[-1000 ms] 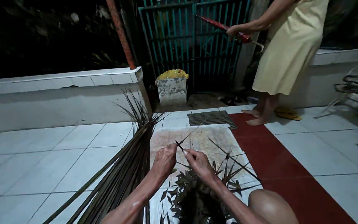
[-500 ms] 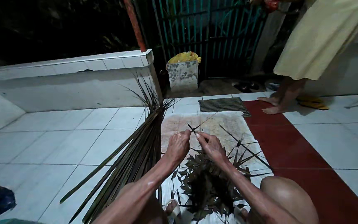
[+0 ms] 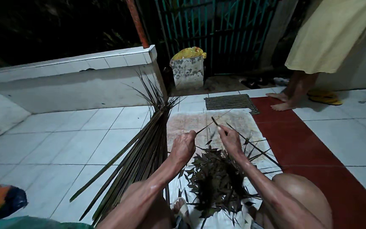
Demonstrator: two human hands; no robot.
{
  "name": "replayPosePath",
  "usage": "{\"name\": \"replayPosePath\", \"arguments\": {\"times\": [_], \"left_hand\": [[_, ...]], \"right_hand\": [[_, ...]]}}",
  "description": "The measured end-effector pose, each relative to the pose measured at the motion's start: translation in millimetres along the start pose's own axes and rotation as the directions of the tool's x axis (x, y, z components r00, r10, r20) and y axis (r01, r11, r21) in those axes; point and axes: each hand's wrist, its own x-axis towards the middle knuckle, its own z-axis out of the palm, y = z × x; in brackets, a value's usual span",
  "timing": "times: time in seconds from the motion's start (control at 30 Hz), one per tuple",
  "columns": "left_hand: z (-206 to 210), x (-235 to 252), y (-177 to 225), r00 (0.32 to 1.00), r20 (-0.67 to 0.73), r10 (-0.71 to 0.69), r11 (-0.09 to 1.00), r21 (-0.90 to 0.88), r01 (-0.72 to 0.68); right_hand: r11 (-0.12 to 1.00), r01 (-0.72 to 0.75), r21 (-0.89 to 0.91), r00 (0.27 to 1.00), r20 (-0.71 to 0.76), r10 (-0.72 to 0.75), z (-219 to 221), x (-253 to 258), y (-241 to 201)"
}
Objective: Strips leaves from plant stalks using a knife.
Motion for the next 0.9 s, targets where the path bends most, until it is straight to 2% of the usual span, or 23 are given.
{"name": "replayPosePath", "arguments": {"times": [0.07,0.2,0.33,0.57,0.7,0.83,0.9], "left_hand": [[-3,1,-9,1.0,-0.02,-0.004,0.998,-0.058,0.003],[-4,5,-20,0.999,-0.037,-0.009,0.976,-0.217,0.001],[-4,8,-23,0.999,-0.044,0.004,0.943,-0.332,-0.019],[-1,4,-18,0.996,-0.08,0.033,0.968,-0.246,-0.052],[3,4,-16,0.998,-0.052,0.019,0.952,-0.306,-0.034],[3,1,-14,0.999,-0.019,0.03,0.932,-0.36,-0.035],[4,-1,-13,0.996,-0.057,0.064,0.95,-0.301,-0.078]], "right_hand": [[0.997,0.066,0.042,0.998,-0.001,-0.066,-4,-1,0],[0.967,0.213,0.139,0.962,0.143,-0.233,5,-16,-10],[0.945,0.255,0.206,0.927,0.225,-0.299,12,-22,-21],[0.971,0.203,0.129,0.956,0.186,-0.225,14,-18,-22],[0.984,0.164,0.073,0.975,0.141,-0.173,17,-16,-20],[0.995,0.085,0.045,0.996,0.027,-0.086,14,-5,-11],[0.997,0.064,0.044,0.997,-0.034,-0.063,7,1,-2]]}}
